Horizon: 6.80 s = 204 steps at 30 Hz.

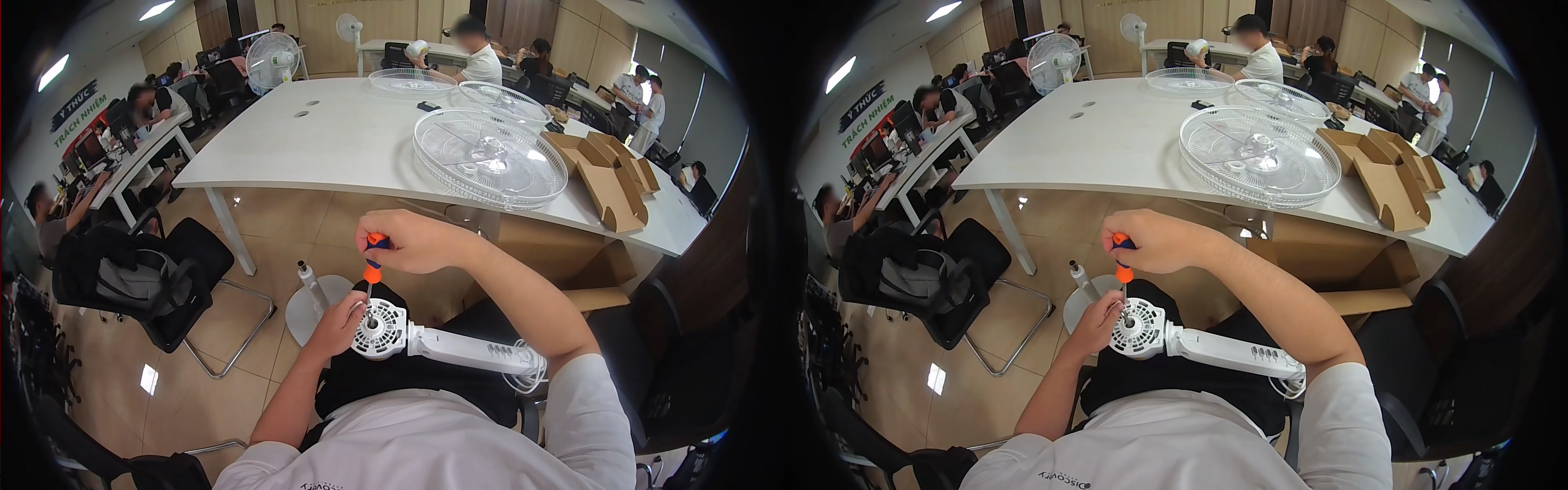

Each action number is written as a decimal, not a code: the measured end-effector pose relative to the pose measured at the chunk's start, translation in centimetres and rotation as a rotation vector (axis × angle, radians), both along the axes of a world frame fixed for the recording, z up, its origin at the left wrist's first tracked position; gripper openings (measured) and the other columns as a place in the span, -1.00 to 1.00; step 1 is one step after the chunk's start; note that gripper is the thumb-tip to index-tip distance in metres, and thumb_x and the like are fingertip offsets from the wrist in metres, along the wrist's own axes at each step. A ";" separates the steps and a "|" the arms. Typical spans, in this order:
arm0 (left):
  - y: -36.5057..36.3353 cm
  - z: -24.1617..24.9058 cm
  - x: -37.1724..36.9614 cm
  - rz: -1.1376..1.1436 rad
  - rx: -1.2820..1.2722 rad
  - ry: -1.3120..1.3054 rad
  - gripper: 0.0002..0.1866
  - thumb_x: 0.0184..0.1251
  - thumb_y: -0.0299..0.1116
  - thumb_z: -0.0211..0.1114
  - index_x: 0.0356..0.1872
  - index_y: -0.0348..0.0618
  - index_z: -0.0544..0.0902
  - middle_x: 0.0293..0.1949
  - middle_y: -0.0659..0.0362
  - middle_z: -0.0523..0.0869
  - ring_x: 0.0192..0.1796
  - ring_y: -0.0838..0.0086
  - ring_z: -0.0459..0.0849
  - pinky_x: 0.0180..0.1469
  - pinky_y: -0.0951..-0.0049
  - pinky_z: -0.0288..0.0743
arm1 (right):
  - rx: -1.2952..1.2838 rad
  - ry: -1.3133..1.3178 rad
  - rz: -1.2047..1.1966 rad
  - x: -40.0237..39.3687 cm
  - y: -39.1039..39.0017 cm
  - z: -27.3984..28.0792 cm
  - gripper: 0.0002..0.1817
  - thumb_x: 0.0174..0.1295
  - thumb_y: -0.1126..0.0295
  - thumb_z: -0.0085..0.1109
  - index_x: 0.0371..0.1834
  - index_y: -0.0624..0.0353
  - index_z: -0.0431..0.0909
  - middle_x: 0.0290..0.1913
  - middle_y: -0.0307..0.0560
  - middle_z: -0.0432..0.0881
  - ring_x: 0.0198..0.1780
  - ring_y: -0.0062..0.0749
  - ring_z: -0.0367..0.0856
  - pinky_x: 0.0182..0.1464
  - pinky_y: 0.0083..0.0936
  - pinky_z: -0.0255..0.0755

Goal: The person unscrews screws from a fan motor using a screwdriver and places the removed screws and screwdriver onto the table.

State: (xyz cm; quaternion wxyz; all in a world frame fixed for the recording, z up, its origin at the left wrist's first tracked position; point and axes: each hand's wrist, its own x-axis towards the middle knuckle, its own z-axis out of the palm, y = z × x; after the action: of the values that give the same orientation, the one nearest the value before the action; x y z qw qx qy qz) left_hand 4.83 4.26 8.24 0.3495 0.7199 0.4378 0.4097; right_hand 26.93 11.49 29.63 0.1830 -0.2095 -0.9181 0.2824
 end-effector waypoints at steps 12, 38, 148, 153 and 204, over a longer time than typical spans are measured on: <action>-0.3 0.5 0.0 0.008 -0.012 0.053 -0.81 0.72 -0.29 0.08 0.01 -0.21 0.50 -0.35 0.01 0.60 -0.31 0.22 0.59 -0.16 0.26 0.46 | -0.018 0.082 -0.061 0.2 0.5 -0.3 -0.86 0.34 0.47 0.25 -0.12 0.25 0.54 -0.24 -0.08 0.62 -0.26 -0.35 0.55 -0.16 -0.38 0.48; -0.1 -3.6 -0.6 -0.100 -0.076 -0.268 -0.70 0.80 -0.35 -0.03 0.33 -0.22 0.50 0.13 0.15 0.67 0.19 0.47 0.62 0.35 0.40 0.43 | 0.443 -0.277 0.130 -3.8 0.1 -11.5 -0.80 0.12 0.27 0.43 -0.18 -0.02 0.77 -0.29 -0.05 0.82 -0.22 0.01 0.80 -0.20 -0.11 0.66; -0.6 4.0 -0.7 -0.220 0.025 0.345 -0.06 -0.20 -0.06 0.82 0.28 -0.18 0.56 0.27 0.04 0.59 0.36 0.10 0.60 0.41 0.19 0.47 | 0.553 -0.286 -0.288 -1.5 -5.7 -3.7 -0.56 0.45 -0.01 0.25 -0.38 0.16 0.60 -0.63 -0.01 0.60 -0.58 -0.04 0.67 -0.50 -0.26 0.52; -0.6 3.4 -0.6 -0.178 -0.052 0.303 -0.07 -0.23 -0.14 0.83 0.27 -0.17 0.57 0.25 0.06 0.59 0.35 0.11 0.61 0.40 0.20 0.47 | 0.567 -0.198 -0.160 -1.4 -4.0 -4.0 -0.50 0.44 -0.09 0.23 -0.40 0.15 0.61 -0.67 -0.04 0.58 -0.59 -0.05 0.66 -0.52 -0.25 0.51; 3.3 1.4 -0.5 -0.172 -0.145 0.316 0.04 -0.10 0.06 0.76 0.43 -0.21 0.51 0.28 -0.03 0.61 0.36 0.13 0.62 0.42 0.22 0.48 | -0.079 -0.668 -0.237 -1.8 3.1 -0.2 -0.55 0.40 0.01 0.22 -0.03 0.22 0.75 -0.16 0.08 0.82 -0.05 -0.02 0.80 0.07 -0.17 0.61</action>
State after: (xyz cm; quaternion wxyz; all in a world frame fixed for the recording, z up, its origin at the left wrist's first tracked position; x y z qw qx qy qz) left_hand 4.30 7.53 9.63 0.3613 0.7829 0.4525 0.2277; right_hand 25.11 14.62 29.39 -0.1041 -0.4024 -0.8849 0.2104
